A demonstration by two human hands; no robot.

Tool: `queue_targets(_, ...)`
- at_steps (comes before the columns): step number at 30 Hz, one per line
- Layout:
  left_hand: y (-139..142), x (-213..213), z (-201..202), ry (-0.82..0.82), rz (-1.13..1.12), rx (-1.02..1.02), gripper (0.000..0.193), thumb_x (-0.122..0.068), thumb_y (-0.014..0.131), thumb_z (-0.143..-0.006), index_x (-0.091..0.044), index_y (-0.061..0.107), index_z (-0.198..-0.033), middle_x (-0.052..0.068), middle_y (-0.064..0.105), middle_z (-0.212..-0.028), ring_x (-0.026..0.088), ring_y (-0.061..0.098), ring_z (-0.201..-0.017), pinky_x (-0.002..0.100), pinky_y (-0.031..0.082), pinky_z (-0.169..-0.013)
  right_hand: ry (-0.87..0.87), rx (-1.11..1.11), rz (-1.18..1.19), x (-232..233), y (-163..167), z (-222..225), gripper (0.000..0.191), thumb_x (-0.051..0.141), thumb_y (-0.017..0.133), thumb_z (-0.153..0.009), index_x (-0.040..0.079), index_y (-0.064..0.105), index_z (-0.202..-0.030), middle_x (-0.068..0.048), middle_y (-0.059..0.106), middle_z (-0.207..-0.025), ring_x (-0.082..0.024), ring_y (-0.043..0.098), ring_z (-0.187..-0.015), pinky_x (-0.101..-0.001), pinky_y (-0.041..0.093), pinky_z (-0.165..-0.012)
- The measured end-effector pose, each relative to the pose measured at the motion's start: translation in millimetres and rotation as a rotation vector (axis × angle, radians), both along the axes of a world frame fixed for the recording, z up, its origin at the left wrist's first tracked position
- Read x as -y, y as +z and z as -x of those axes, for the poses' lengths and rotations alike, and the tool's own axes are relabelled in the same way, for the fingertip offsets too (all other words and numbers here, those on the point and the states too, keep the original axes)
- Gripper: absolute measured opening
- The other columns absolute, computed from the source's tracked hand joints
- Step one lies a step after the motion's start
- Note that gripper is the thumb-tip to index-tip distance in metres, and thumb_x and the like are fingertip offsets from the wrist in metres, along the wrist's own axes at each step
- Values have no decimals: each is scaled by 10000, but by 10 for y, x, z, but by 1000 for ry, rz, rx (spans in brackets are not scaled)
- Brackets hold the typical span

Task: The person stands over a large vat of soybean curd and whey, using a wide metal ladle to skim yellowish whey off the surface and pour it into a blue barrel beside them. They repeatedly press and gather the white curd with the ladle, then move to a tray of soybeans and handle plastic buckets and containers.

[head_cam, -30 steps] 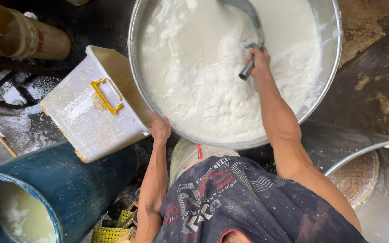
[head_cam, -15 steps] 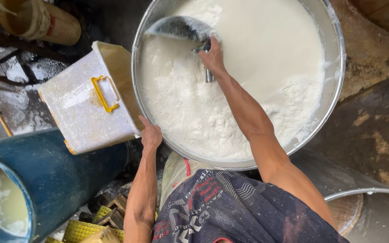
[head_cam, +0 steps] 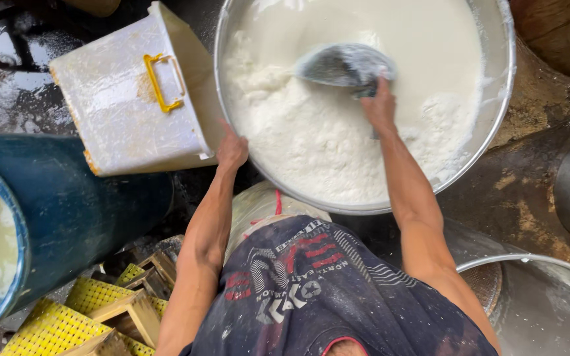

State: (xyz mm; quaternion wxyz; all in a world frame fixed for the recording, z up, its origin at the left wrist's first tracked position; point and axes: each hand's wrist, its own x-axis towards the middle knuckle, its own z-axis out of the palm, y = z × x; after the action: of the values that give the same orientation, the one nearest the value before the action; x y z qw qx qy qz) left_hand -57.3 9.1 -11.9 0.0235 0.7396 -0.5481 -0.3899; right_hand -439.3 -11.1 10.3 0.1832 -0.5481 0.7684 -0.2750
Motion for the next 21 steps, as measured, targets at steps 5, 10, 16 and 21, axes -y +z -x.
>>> queue_targets(5,46,-25,-85,-21,84,-82,991,-300,594,-936,-40,-83,-1612,350,652,-1204,514,626,-1146,578,437,-1040,-167,-52,100,-655,-28,308,773,186,777,-890,42,423,-1562,-239,707,-1262,-414,706,-1119,-458,554,-967)
queue_targets(10,83,-5,-142,-81,60,-78,999,-319,601,-954,-17,-91,-1609,357,659,-1177,512,640,-1111,557,463,-1024,-365,35,243,-1379,-12,420,792,53,737,-878,38,330,-1556,-243,694,-1165,-339,681,-945,-445,547,-806)
queue_targets(16,92,7,-152,-124,94,-88,1008,-323,589,-949,25,-107,-1590,340,686,-1099,488,666,-1052,549,496,-967,-785,939,263,-2198,10,308,672,-97,626,-885,15,395,-1506,-87,560,-818,-171,540,-523,-347,450,-434)
queue_targets(21,109,12,-121,-115,78,-87,995,-302,580,-956,26,-106,-1597,337,684,-1112,486,665,-1056,553,492,-966,-995,1320,398,-2294,-180,32,625,-79,594,-787,213,451,-1321,-57,546,-688,-170,556,-502,-346,497,-454)
